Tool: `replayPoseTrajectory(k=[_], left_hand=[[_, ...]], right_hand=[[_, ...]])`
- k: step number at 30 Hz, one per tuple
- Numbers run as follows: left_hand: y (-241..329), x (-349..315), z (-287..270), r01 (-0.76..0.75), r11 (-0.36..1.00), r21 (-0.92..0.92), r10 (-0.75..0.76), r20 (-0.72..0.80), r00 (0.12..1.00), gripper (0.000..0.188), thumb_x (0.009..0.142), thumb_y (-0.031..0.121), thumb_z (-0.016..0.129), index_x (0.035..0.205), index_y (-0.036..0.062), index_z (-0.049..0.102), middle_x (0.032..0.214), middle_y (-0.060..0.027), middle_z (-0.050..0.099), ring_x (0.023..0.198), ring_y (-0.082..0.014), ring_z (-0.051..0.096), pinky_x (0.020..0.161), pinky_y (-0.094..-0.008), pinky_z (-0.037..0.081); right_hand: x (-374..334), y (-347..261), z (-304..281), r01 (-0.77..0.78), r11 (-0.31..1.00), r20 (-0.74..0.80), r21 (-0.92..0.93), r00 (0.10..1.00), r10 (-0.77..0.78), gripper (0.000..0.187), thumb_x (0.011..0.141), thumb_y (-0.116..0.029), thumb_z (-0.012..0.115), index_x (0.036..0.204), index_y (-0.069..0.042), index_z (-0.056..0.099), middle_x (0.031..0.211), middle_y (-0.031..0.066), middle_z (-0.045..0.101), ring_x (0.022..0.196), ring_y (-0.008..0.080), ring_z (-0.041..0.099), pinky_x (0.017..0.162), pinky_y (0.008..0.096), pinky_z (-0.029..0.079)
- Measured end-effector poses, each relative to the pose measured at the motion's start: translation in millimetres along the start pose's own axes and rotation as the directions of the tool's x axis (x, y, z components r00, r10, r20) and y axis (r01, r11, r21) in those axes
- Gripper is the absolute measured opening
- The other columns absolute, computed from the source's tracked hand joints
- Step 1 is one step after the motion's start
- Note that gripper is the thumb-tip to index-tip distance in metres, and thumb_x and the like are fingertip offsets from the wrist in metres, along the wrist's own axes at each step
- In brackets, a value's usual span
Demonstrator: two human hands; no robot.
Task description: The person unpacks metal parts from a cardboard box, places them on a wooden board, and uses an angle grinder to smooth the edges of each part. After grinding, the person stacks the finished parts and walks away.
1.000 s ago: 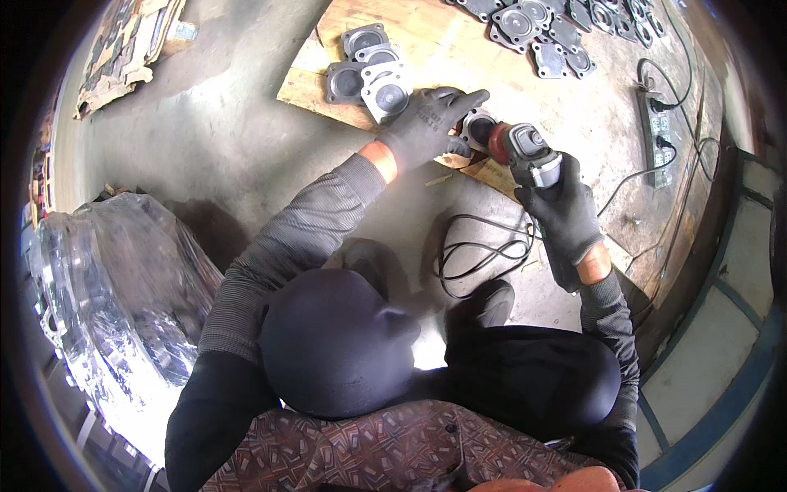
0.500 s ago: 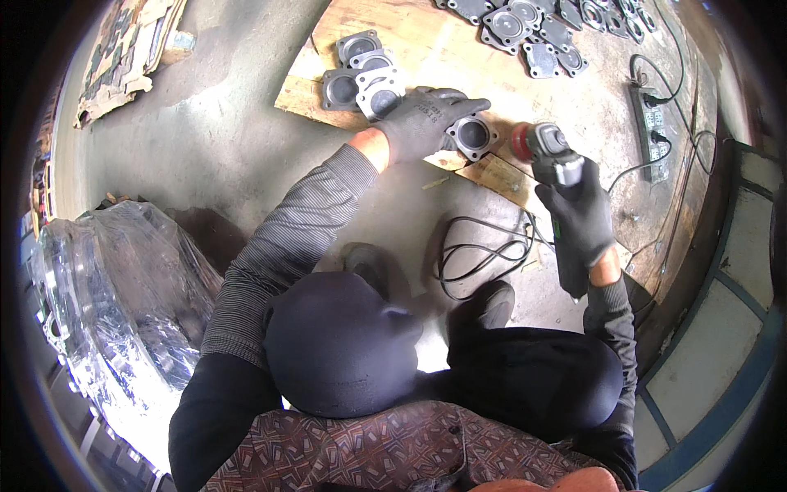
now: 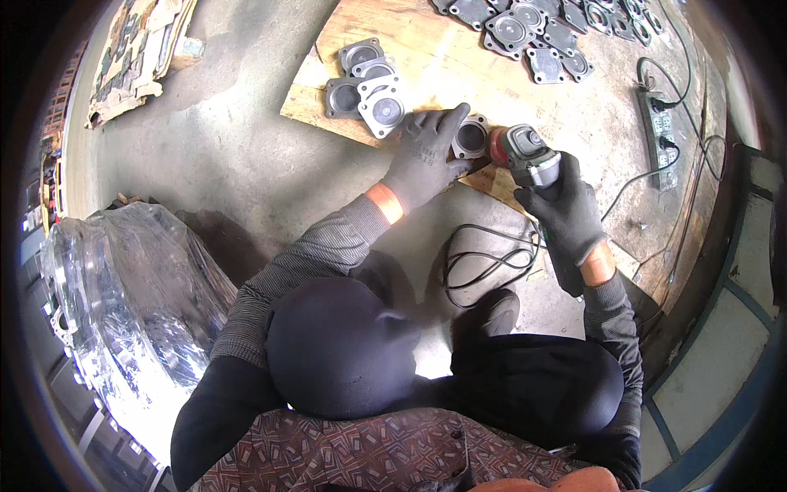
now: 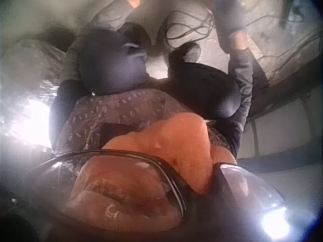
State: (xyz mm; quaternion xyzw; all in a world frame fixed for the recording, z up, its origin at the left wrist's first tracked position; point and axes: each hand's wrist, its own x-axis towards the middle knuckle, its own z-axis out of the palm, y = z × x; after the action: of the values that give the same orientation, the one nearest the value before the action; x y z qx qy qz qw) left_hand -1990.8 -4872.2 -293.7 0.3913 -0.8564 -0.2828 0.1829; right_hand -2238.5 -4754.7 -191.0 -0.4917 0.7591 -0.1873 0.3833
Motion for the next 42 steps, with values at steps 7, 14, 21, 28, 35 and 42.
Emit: replayPoseTrajectory(k=[7,14,21,28,35,42], left_hand=[[0.2,-0.4,1.7,0.056,0.997,-0.050,-0.054,0.027,0.998,0.103,0.082,0.016,0.094,0.169,0.0039,0.039,0.148,-0.0232,0.062,0.137,-0.0433,0.057,0.121,-0.0550,0.042],[-1.9,2.0,0.2,0.058,0.997,-0.043,-0.054,0.096,0.994,0.105,0.090,0.019,0.088,0.174,0.0038,0.027,0.156,-0.0286,0.054,0.141,-0.0507,0.054,0.124,-0.0561,0.042],[-21.2,14.5,-21.0,-0.129,0.985,-0.114,0.145,0.145,0.979,0.095,0.095,0.005,0.077,0.174,0.0016,0.025,0.171,-0.0274,0.043,0.149,-0.0449,0.053,0.123,-0.0505,0.047],[16.3,-15.9,-2.7,0.068,0.984,0.167,-0.047,-0.125,0.991,0.101,0.083,0.045,0.094,0.162,0.0047,0.047,0.141,-0.0177,0.059,0.132,-0.0393,0.055,0.111,-0.0561,0.044],[19.2,-10.2,11.3,0.144,0.974,0.177,-0.122,-0.133,0.984,0.105,0.080,0.047,0.097,0.162,0.0059,0.045,0.141,-0.0178,0.058,0.137,-0.0375,0.052,0.117,-0.0570,0.039],[8.9,-12.6,16.5,0.049,0.995,0.089,-0.033,-0.172,0.985,0.105,0.082,0.037,0.096,0.165,0.0038,0.041,0.142,-0.0212,0.061,0.136,-0.0405,0.055,0.123,-0.0579,0.038]], right_hand=[[18.4,-15.2,0.6,0.029,0.997,0.008,0.071,1.000,-0.030,0.060,0.091,-0.033,0.088,0.128,-0.003,0.053,0.107,0.0258,0.081,0.104,0.0415,0.081,0.089,0.0482,0.062],[21.9,-25.0,1.7,0.005,0.999,0.037,0.035,0.999,-0.006,0.063,0.091,-0.032,0.089,0.136,-0.003,0.056,0.110,0.0245,0.081,0.106,0.0357,0.082,0.091,0.0458,0.062],[-0.4,-6.4,-3.8,0.027,0.996,-0.024,0.087,0.999,-0.025,0.062,0.089,-0.031,0.090,0.135,-0.005,0.058,0.115,0.0235,0.081,0.108,0.0370,0.081,0.092,0.0464,0.063],[-8.0,15.1,0.9,0.041,0.996,-0.049,0.084,0.998,-0.037,0.071,0.090,-0.032,0.091,0.143,-0.004,0.052,0.117,0.0234,0.080,0.109,0.0378,0.081,0.093,0.0468,0.063],[7.4,-11.7,5.7,0.023,0.998,0.010,0.056,1.000,-0.024,0.066,0.090,-0.034,0.090,0.135,-0.003,0.053,0.114,0.0258,0.080,0.109,0.0391,0.081,0.091,0.0468,0.062],[20.4,-23.6,9.3,0.039,0.999,0.022,0.026,0.999,-0.040,0.060,0.092,-0.032,0.089,0.131,-0.002,0.055,0.113,0.0263,0.081,0.109,0.0410,0.081,0.092,0.0469,0.062]])
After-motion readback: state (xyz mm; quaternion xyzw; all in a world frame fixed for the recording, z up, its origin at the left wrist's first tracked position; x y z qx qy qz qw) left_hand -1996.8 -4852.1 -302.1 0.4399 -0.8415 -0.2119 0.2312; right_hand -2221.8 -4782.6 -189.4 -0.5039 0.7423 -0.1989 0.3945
